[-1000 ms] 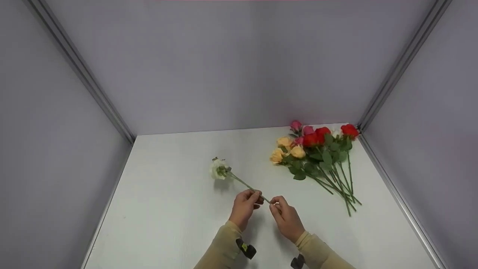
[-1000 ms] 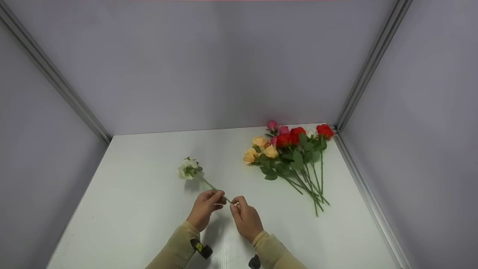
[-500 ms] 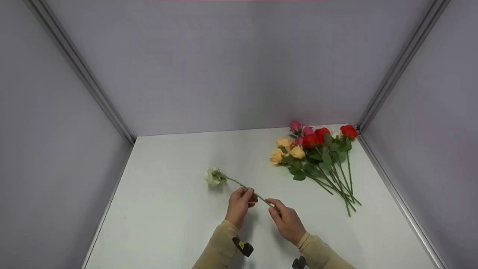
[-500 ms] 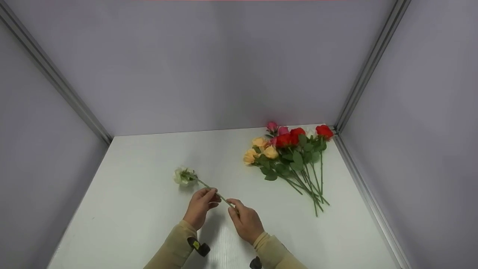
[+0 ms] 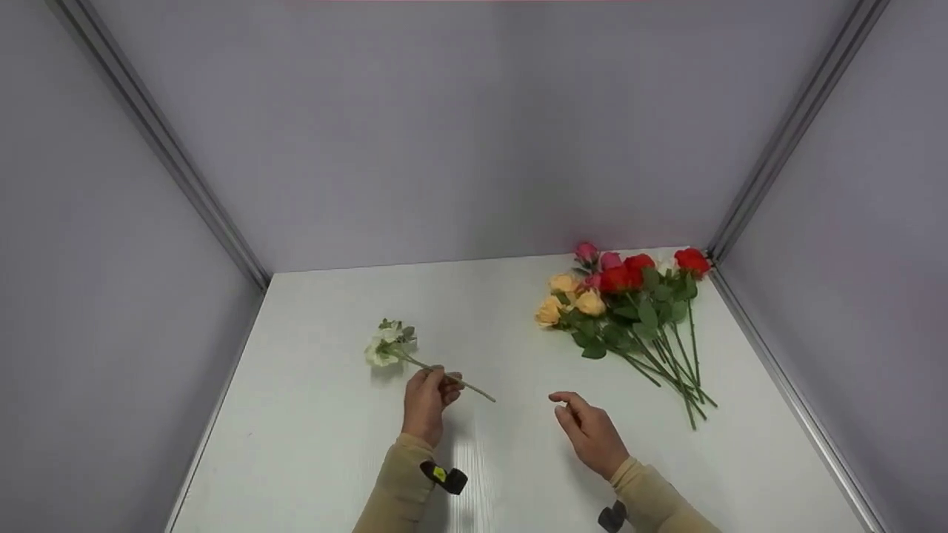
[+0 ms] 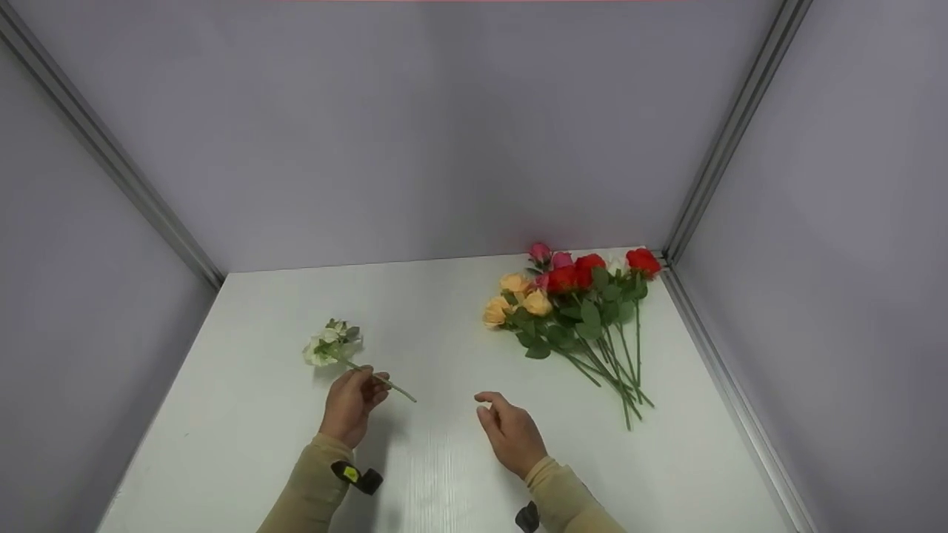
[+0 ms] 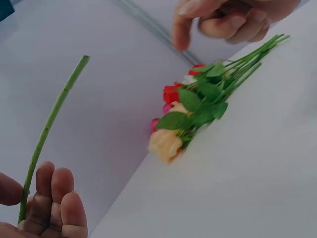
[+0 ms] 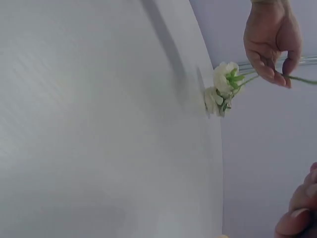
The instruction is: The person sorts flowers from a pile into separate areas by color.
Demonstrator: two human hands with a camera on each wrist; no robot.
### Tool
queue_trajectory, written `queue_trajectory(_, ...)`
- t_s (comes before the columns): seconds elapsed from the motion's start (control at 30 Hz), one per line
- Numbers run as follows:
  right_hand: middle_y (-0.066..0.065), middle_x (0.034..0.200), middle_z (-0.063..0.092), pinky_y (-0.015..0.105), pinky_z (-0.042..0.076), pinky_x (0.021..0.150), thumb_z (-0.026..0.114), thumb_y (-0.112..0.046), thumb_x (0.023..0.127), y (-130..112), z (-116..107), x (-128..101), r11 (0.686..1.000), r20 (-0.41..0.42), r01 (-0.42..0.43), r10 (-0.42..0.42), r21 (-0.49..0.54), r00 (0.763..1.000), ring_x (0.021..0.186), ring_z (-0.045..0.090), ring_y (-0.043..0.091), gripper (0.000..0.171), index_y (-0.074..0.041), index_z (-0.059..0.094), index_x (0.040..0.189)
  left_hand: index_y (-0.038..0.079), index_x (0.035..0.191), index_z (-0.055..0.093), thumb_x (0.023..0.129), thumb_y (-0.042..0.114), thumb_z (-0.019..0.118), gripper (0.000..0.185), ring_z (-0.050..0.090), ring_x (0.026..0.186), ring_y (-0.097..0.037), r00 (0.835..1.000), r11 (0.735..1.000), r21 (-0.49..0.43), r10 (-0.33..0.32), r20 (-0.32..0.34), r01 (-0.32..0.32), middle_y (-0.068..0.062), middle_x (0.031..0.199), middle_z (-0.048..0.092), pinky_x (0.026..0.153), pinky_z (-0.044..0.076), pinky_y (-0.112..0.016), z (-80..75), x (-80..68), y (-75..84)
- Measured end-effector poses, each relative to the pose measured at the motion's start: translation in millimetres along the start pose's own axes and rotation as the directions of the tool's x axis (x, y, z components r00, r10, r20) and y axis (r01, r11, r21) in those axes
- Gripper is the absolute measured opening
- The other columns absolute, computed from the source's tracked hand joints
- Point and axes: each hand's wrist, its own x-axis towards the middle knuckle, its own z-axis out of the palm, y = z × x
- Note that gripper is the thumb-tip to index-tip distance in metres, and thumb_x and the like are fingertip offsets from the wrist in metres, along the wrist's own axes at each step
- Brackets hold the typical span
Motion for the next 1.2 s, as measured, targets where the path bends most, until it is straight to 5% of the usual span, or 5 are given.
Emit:
queue_trajectory(0.27, -0.016, 0.063, 0.039, 0.022, 0.032, 0.049, 0.050, -0.027, 0.101, 17, -19, -2, 0.997, -0.045, -0.072, 0.070, -0.031, 0.997, 0.053, 0.034, 0.001, 0.021, -0.021, 0.062, 0.118, -0.007, 0.127, 0.038, 0.099, 0.010, 0.045, 0.034, 0.060, 0.076, -0.015, 0.998, 0.999, -0.035, -0.005, -0.064, 0.002, -0.013, 0.095, 0.061, 0.068, 0.049, -0.025, -38.7, 5.2, 13.6)
queue_trajectory(0.5, -0.014, 0.062, 0.041, 0.024, 0.033, 0.051, 0.051, -0.026, 0.101, 33, -36, -2, 0.991, -0.089, -0.124, 0.120, -0.051, 0.989, 0.053, 0.036, 0.004, 0.022, -0.020, 0.063, 0.118, -0.004, 0.123, 0.042, 0.101, 0.012, 0.044, 0.027, 0.058, 0.076, -0.013, 0.994, 1.000, 0.003, 0.004, -0.107, -0.003, -0.009, 0.093, 0.061, 0.068, 0.048, -0.024, -72.2, 11.7, 32.3)
queue_trajectory(0.83, -0.007, 0.063, 0.044, 0.026, 0.033, 0.052, 0.050, -0.030, 0.101, 58, -67, -6, 0.971, -0.151, -0.216, 0.200, -0.099, 0.968, 0.053, 0.037, 0.008, 0.026, -0.018, 0.062, 0.121, -0.008, 0.129, 0.041, 0.102, 0.012, 0.042, 0.034, 0.057, 0.080, -0.014, 0.990, 0.973, 0.232, 0.011, -0.138, 0.021, -0.011, 0.095, 0.059, 0.071, 0.048, -0.025, -121.6, 26.5, 55.0)
queue_trajectory(1.03, -0.003, 0.068, 0.049, 0.027, 0.035, 0.053, 0.049, -0.031, 0.101, 74, -85, -12, 0.954, -0.201, -0.272, 0.244, -0.127, 0.949, 0.056, 0.042, 0.011, 0.029, -0.015, 0.062, 0.121, -0.008, 0.129, 0.044, 0.102, 0.014, 0.044, 0.035, 0.059, 0.084, -0.019, 0.992, 0.914, 0.404, 0.024, -0.121, 0.027, -0.013, 0.097, 0.061, 0.071, 0.049, -0.024, -148.0, 34.1, 62.8)
queue_trajectory(1.2, 0.001, 0.071, 0.052, 0.027, 0.037, 0.052, 0.047, -0.034, 0.102, 82, -95, -17, 0.939, -0.207, -0.315, 0.284, -0.136, 0.936, 0.057, 0.044, 0.013, 0.029, -0.017, 0.061, 0.120, -0.006, 0.131, 0.048, 0.102, 0.016, 0.043, 0.037, 0.060, 0.089, -0.023, 0.994, 0.772, 0.634, 0.041, -0.106, 0.036, -0.013, 0.096, 0.063, 0.072, 0.048, -0.027, -171.2, 40.3, 62.6)
